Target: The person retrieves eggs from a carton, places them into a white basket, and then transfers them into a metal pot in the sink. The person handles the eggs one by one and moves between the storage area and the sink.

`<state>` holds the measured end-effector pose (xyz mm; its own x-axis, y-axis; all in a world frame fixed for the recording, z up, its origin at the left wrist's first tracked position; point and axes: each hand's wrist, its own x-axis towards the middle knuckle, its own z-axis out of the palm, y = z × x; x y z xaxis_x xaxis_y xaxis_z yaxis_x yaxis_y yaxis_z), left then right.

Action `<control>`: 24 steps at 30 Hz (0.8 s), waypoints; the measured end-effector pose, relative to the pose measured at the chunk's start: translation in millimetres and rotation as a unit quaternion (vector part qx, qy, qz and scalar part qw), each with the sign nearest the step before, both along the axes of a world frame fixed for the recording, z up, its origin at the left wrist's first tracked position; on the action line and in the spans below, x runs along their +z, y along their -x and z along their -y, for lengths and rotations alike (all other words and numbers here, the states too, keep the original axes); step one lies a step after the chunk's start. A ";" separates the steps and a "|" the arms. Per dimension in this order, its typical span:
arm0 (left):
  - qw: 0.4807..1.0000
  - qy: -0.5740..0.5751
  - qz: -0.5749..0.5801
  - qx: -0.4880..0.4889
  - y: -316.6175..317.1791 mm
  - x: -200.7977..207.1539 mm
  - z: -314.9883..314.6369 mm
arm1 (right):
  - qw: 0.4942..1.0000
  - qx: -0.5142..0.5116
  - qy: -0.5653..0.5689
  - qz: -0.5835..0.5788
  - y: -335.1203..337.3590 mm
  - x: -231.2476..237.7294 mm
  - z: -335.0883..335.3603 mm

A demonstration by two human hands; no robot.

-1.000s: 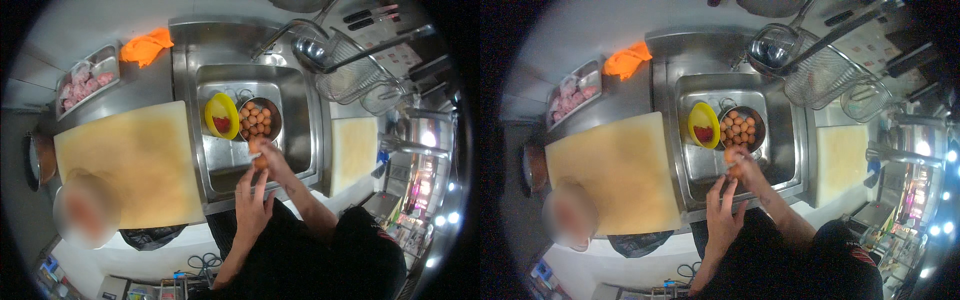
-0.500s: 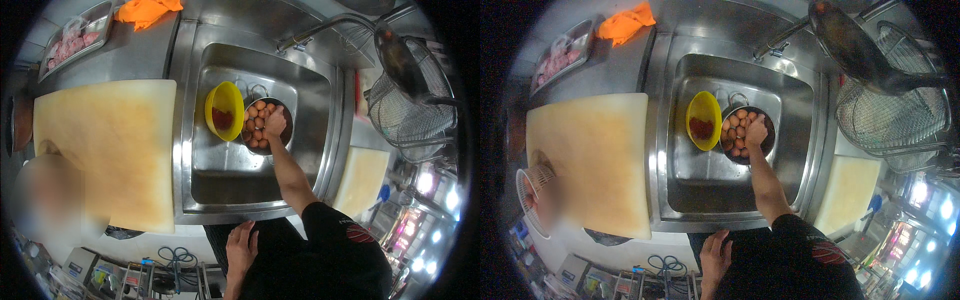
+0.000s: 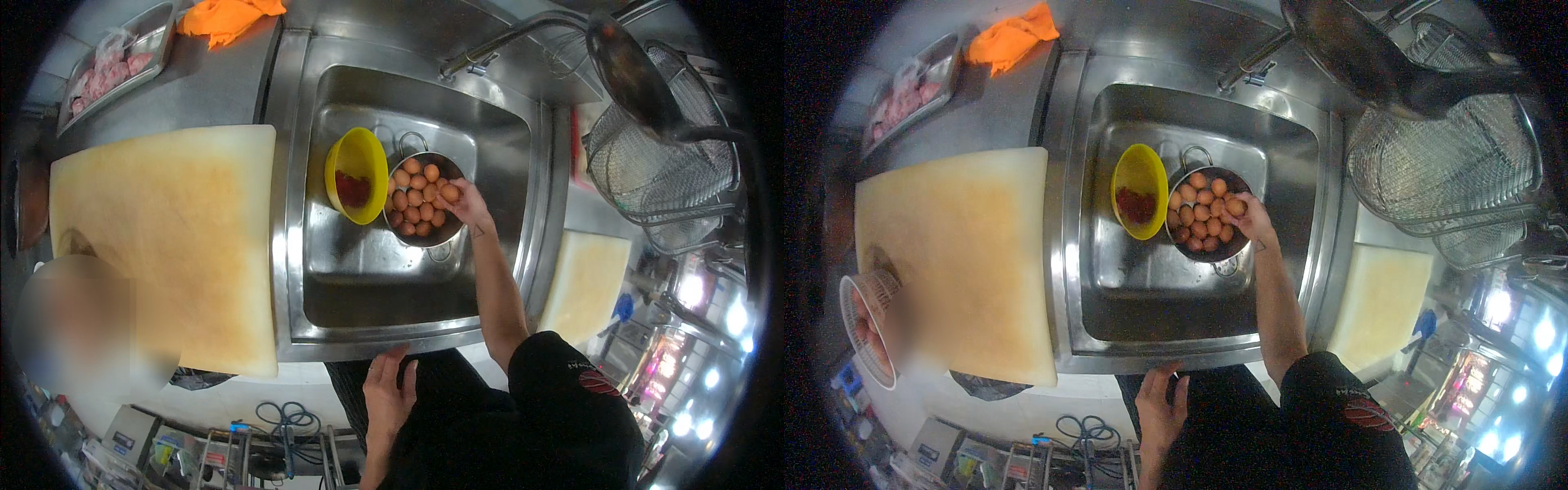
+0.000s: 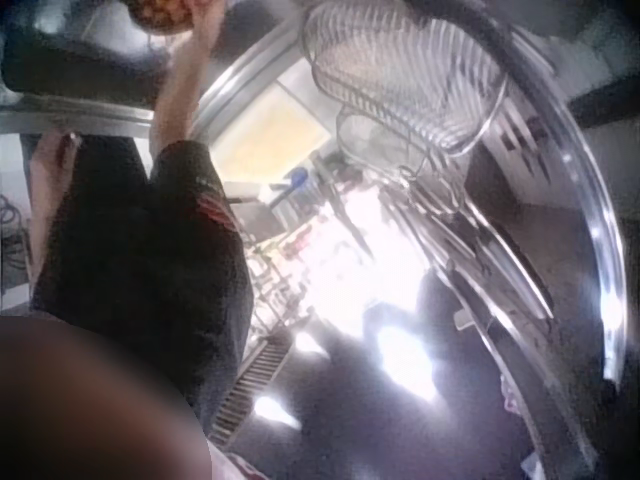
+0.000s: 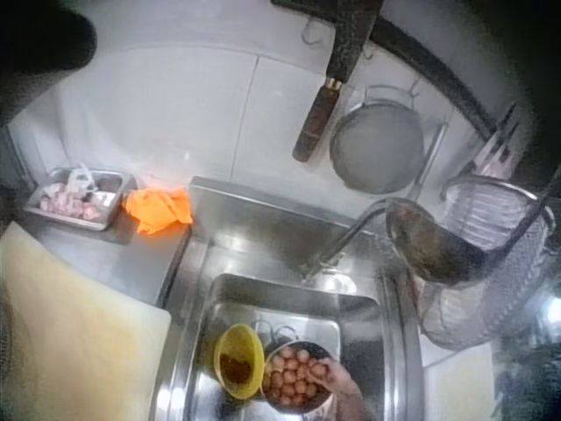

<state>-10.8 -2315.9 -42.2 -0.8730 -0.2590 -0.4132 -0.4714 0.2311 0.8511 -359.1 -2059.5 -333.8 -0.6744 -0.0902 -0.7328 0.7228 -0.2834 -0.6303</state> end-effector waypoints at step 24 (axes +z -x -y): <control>0.999 -0.024 0.010 0.032 -13.6 -8.0 -1.1 | 0.617 0.321 -0.661 -0.281 -1.1 -31.8 67.9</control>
<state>2.8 -2314.8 -50.2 -0.8471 -0.2935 -0.4431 -0.5002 0.1583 0.8513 -358.0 -2127.4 -365.6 -0.9919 -0.0453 -0.1183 -0.0202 0.9785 -0.2055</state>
